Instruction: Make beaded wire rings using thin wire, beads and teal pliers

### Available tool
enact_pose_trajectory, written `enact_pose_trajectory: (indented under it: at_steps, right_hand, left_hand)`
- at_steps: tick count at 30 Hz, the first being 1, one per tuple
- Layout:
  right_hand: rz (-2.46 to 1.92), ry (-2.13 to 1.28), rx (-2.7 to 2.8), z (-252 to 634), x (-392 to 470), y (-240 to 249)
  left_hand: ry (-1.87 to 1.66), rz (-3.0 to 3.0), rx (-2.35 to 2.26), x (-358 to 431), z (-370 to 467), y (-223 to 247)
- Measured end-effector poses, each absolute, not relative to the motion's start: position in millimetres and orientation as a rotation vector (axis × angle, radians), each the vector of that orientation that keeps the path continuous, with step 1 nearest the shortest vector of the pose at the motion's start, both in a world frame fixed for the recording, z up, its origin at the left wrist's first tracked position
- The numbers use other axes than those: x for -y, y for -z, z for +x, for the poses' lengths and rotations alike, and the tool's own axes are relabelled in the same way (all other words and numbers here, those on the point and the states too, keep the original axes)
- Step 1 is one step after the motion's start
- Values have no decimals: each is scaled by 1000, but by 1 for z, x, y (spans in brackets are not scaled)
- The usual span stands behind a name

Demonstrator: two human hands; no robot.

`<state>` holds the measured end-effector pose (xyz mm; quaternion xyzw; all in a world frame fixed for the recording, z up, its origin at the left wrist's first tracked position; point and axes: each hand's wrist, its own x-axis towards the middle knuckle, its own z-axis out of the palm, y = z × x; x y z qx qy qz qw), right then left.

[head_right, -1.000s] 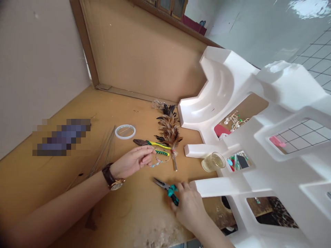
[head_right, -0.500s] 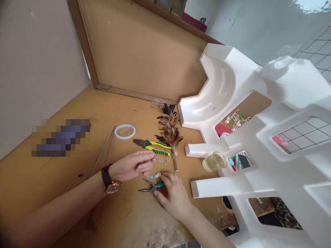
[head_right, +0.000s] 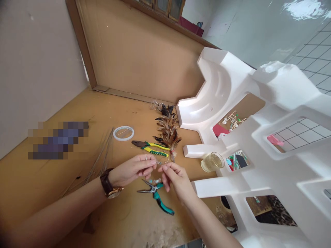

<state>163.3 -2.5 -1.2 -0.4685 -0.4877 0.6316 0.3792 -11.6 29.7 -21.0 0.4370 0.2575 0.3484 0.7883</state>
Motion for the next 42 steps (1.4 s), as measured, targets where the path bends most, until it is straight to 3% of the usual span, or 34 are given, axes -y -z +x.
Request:
enact_pose_trajectory:
  at_steps: [12,18,26,33,42]
  right_hand:
    - [-1263,-1593,1287,170,-1,-1]
    - [-1180,-1705,1137,176,1,-1]
    - [-1247,-1614,1369,176,2,2]
    - [-1224,-1606,1383,175,-2,-3]
    - [-1168,-1620,1245,174,-3,1]
  left_hand:
    - [-746,1038,-591,-32,-11,21]
    - [-958,1066,-675,-34,-13,18]
    - [-950,1371,-744,-35,-19,12]
    - [-817,1088,-532,-32,-15,15]
    - [-961,746,-383,-31,-11,19]
